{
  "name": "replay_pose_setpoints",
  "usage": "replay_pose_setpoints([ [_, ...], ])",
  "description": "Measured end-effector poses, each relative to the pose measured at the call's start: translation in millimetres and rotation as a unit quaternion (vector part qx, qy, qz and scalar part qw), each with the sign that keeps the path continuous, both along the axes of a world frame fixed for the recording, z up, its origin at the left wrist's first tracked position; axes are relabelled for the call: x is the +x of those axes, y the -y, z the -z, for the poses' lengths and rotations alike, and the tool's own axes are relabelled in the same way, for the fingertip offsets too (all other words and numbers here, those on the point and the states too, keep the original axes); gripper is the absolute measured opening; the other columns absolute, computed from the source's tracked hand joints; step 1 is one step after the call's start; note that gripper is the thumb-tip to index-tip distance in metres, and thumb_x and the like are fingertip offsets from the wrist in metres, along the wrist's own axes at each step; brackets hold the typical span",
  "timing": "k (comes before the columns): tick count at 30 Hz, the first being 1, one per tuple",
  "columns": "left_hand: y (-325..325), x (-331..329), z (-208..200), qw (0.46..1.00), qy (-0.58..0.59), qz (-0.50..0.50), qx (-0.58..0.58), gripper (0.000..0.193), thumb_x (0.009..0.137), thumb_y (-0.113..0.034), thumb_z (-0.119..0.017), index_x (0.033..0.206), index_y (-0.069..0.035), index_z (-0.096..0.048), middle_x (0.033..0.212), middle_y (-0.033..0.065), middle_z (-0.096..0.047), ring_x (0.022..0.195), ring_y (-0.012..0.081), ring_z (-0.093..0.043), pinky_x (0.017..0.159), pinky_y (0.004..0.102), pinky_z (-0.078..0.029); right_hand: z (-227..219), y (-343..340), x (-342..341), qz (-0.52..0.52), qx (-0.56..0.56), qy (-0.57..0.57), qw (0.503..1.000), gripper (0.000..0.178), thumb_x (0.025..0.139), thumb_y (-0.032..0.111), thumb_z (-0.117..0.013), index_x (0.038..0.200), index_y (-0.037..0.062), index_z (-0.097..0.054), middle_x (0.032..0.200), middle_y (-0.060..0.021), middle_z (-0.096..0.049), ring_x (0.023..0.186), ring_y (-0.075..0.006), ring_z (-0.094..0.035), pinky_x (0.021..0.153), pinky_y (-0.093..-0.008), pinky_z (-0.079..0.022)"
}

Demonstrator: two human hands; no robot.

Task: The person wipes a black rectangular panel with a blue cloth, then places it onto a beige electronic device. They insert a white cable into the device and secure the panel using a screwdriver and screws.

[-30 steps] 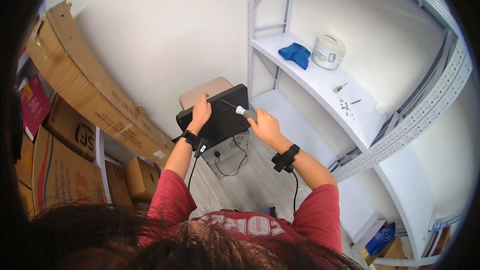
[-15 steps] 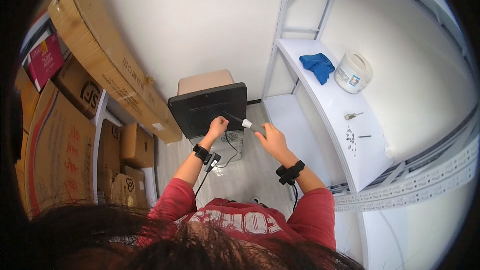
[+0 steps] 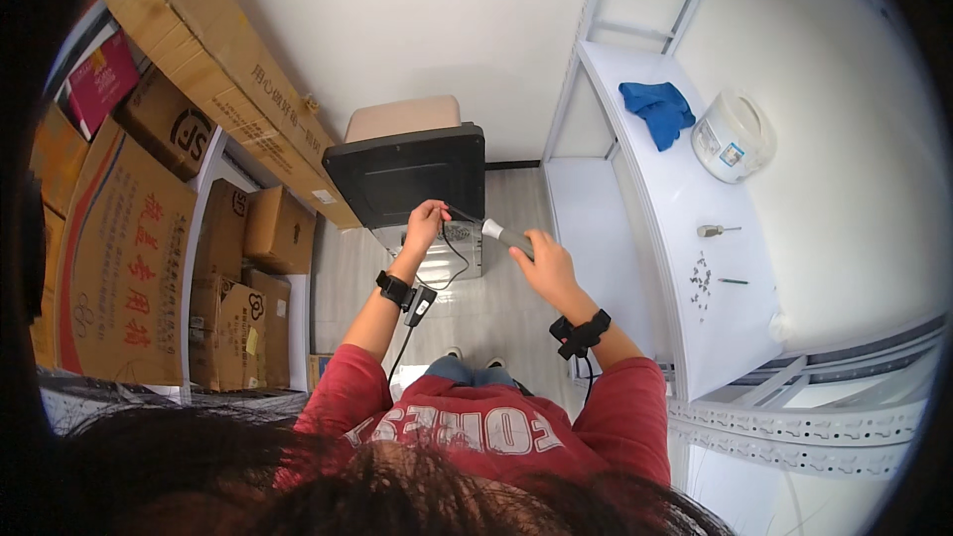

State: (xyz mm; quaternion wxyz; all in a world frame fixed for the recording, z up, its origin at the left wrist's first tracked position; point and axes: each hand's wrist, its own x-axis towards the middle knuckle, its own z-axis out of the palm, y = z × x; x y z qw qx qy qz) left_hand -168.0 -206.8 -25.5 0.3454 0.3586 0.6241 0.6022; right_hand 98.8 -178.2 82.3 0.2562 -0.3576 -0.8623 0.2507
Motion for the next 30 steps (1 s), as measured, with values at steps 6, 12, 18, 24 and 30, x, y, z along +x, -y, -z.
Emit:
replay_pose_setpoints([
  [6,-8,2,-19,0.999,0.035,0.009,0.025,0.015,0.091,-0.001,-0.045,0.095,-0.001,-0.058,0.074,0.0038,-0.065,0.058,0.0039,-0.048,0.052,0.0199,-0.039,-14,7,9,0.013,0.006,-0.024,1.0,0.035,0.085,0.03,-0.063,0.101,-0.0002,-0.055,0.09,-0.0171,-0.061,0.075,-0.0356,-0.06,0.064,-0.0417,-0.048],
  [12,-19,12,-43,0.99,0.125,0.061,0.018,0.019,0.093,-0.005,-0.038,0.099,-0.002,-0.056,0.078,0.0059,-0.062,0.053,0.004,-0.04,0.046,0.0184,-0.033,-21,10,17,0.036,0.016,-0.026,0.999,0.034,0.085,0.028,-0.063,0.101,-0.0002,-0.055,0.09,-0.0171,-0.061,0.076,-0.0356,-0.06,0.065,-0.0413,-0.048],
  [18,-23,19,-54,0.987,0.13,0.082,0.034,0.019,0.094,-0.005,-0.036,0.095,-0.003,-0.055,0.074,0.005,-0.06,0.053,0.0038,-0.039,0.045,0.0183,-0.032,-26,15,22,0.043,0.019,-0.028,0.999,0.034,0.085,0.028,-0.063,0.1,-0.0008,-0.055,0.091,-0.0175,-0.061,0.076,-0.0357,-0.06,0.065,-0.0414,-0.048],
  [24,-23,21,-57,0.988,0.126,0.082,0.032,0.019,0.095,-0.007,-0.036,0.093,-0.004,-0.055,0.072,0.004,-0.06,0.052,0.0035,-0.04,0.046,0.0182,-0.032,-24,21,25,0.05,0.029,-0.033,0.998,0.034,0.085,0.028,-0.063,0.1,-0.0011,-0.055,0.091,-0.018,-0.061,0.075,-0.0358,-0.06,0.065,-0.0414,-0.048],
  [30,-23,24,-57,0.985,0.132,0.104,0.036,0.019,0.095,-0.008,-0.037,0.093,-0.005,-0.055,0.071,0.0032,-0.059,0.052,0.0034,-0.038,0.046,0.018,-0.032,-20,20,28,0.065,0.017,-0.048,0.997,0.032,0.085,0.027,-0.063,0.099,-0.0014,-0.056,0.088,-0.0187,-0.061,0.075,-0.0358,-0.061,0.065,-0.0413,-0.048],
])
